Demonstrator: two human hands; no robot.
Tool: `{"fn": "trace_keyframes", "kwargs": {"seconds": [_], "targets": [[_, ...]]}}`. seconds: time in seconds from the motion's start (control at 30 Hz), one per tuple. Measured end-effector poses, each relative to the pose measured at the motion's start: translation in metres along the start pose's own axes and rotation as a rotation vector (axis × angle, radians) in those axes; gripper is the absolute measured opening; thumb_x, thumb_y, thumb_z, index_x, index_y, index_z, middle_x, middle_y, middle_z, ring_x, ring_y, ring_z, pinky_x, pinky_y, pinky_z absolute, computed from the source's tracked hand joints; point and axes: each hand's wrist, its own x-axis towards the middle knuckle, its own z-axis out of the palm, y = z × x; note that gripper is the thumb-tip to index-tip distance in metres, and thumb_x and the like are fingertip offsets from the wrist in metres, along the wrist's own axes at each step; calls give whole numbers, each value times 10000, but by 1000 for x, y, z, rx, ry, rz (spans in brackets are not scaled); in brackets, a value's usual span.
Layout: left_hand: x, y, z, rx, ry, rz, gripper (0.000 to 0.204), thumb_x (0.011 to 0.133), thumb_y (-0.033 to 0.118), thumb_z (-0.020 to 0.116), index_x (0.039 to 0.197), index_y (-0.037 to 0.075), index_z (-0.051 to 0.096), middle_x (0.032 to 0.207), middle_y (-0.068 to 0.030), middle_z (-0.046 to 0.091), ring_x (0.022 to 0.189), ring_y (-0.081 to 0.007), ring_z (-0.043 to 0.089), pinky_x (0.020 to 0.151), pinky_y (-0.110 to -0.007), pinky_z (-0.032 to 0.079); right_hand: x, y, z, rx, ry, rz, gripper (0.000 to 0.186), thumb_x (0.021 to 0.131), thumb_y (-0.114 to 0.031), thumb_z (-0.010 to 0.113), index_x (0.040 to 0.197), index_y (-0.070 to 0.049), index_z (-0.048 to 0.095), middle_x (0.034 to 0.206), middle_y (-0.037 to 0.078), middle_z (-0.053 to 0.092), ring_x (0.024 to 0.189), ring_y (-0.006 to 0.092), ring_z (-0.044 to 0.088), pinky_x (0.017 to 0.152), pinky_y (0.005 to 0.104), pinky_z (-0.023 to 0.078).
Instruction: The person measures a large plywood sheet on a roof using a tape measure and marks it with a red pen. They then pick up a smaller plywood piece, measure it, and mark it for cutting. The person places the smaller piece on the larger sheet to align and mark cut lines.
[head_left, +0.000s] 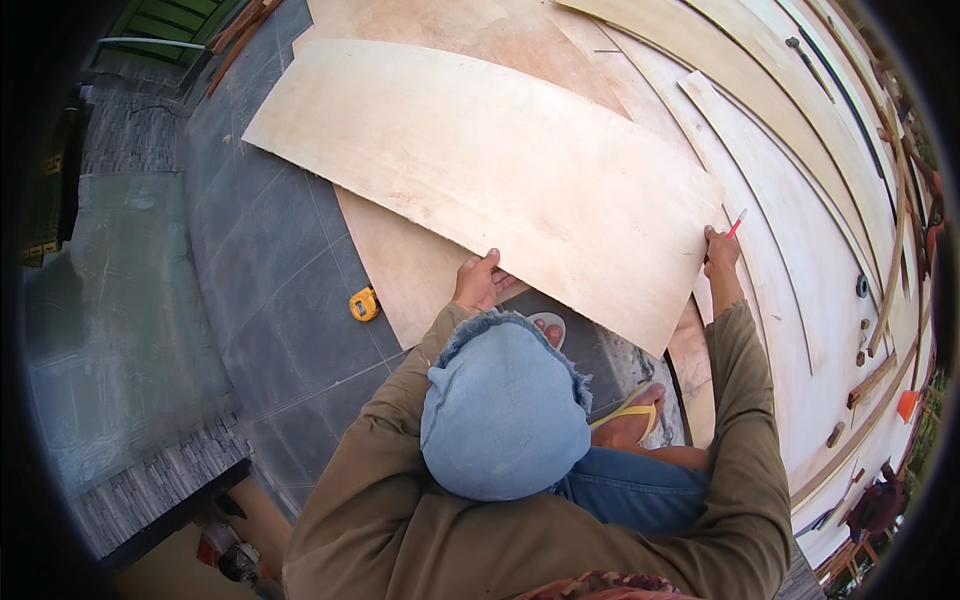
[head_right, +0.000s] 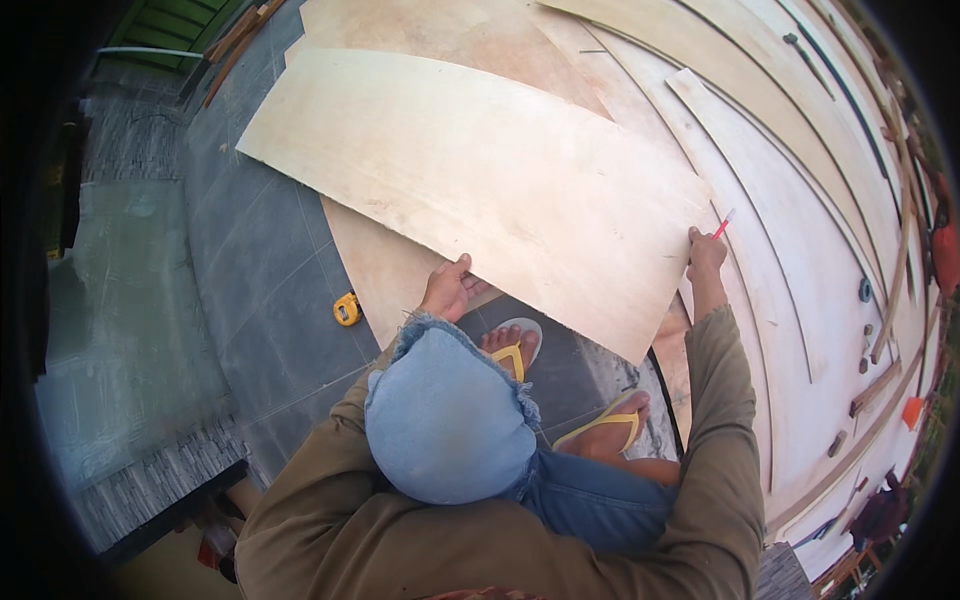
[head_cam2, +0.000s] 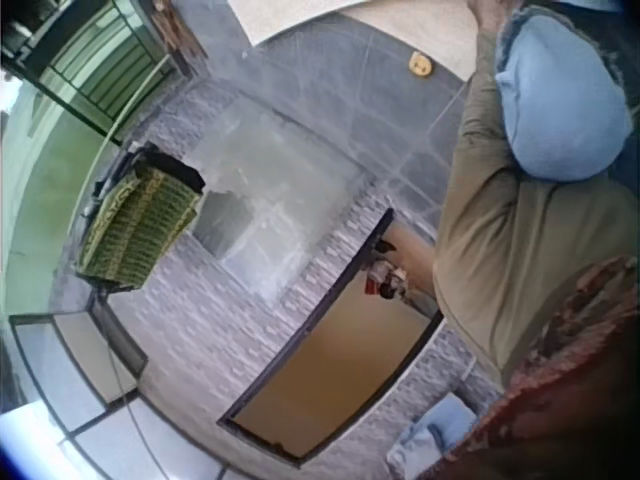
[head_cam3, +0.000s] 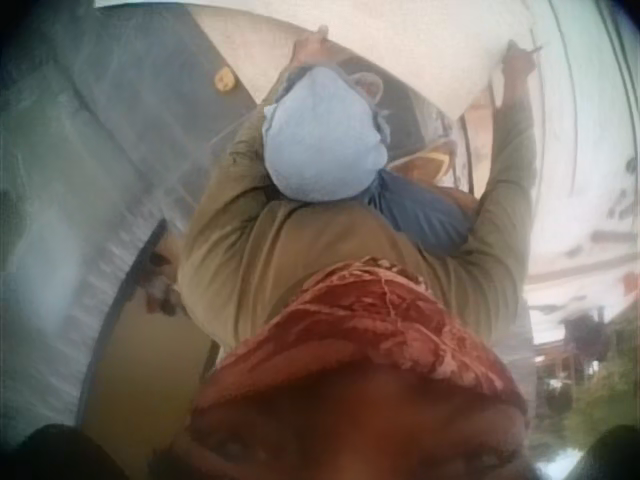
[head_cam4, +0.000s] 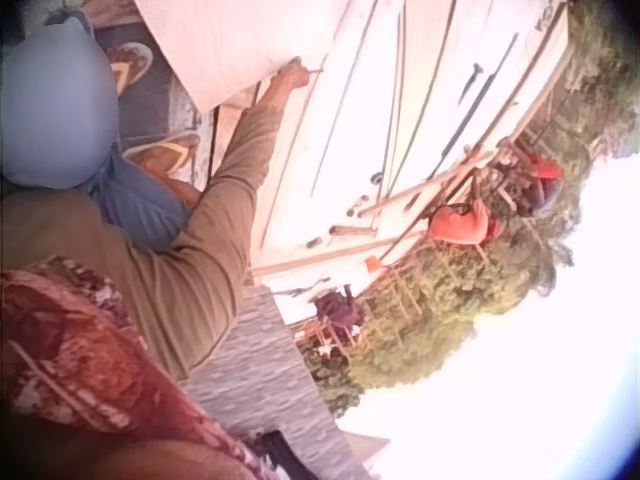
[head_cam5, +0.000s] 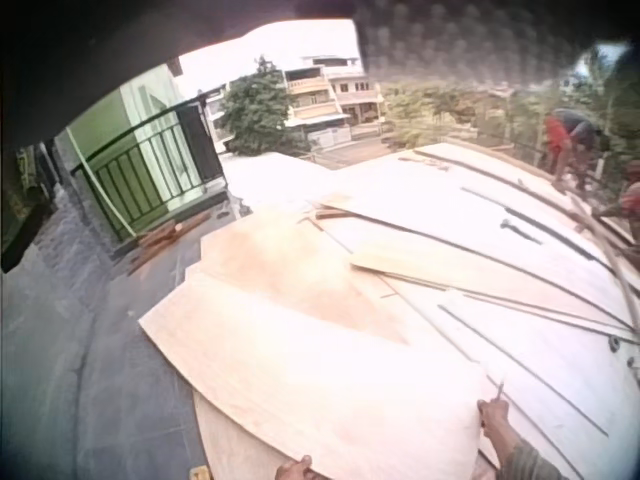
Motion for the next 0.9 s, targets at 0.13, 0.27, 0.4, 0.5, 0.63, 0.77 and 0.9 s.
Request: {"fn": "trace_keyframes", "kwargs": {"seconds": [0.13,0.27,0.4,0.5,0.63,0.77,0.9], "targets": [[-11,-12,-28,548,69,-111,349,954,314,617,1004,-31,606,908,-148,700,691,-211,699,537,-298,542,15,-3,-14,-66,-37,-43,241,797,-87,742,730,-79,510,670,15,512,538,165,480,515,375,410],[-15,20,-89,1149,582,661,352,838,169,672,1129,-19,606,1061,-183,668,999,-313,630,878,-421,495,15,-13,0,-226,21,20,222,763,-180,769,768,-47,591,739,79,620,689,202,580,640,403,463],[-27,59,-154,1714,805,481,778,747,119,659,1451,38,338,1513,-241,306,1402,-413,266,1127,-521,282,8,-41,13,-270,-33,-90,264,775,-228,765,862,-62,580,862,111,646,797,241,618,720,394,491],[-36,65,-186,1848,710,196,923,731,165,747,1505,74,251,1515,-257,321,1400,-399,295,1103,-540,308,1,-53,21,-296,-77,-169,285,772,-228,772,872,-63,562,820,100,630,772,236,602,689,381,481],[-64,72,-162,1568,74,596,654,752,274,752,1312,108,457,1241,-200,560,1136,-329,525,948,-522,395,-2,-54,26,-442,-161,-123,428,794,-284,710,1082,18,615,1119,209,657,1033,350,649,871,419,534],[-130,72,-23,1692,-470,556,423,742,283,720,1104,137,558,1064,-125,622,935,-279,584,780,-457,436,-1,-51,30,-406,-154,-117,447,818,-290,673,1128,21,590,1139,220,646,1068,368,631,891,441,529],[-214,87,136,1836,-1196,949,211,731,293,689,897,166,659,887,-49,685,735,-229,643,613,-392,476,-3,-55,14,-500,-263,-269,466,820,-306,659,1137,26,575,1133,217,633,1062,360,620,902,416,508]]}}
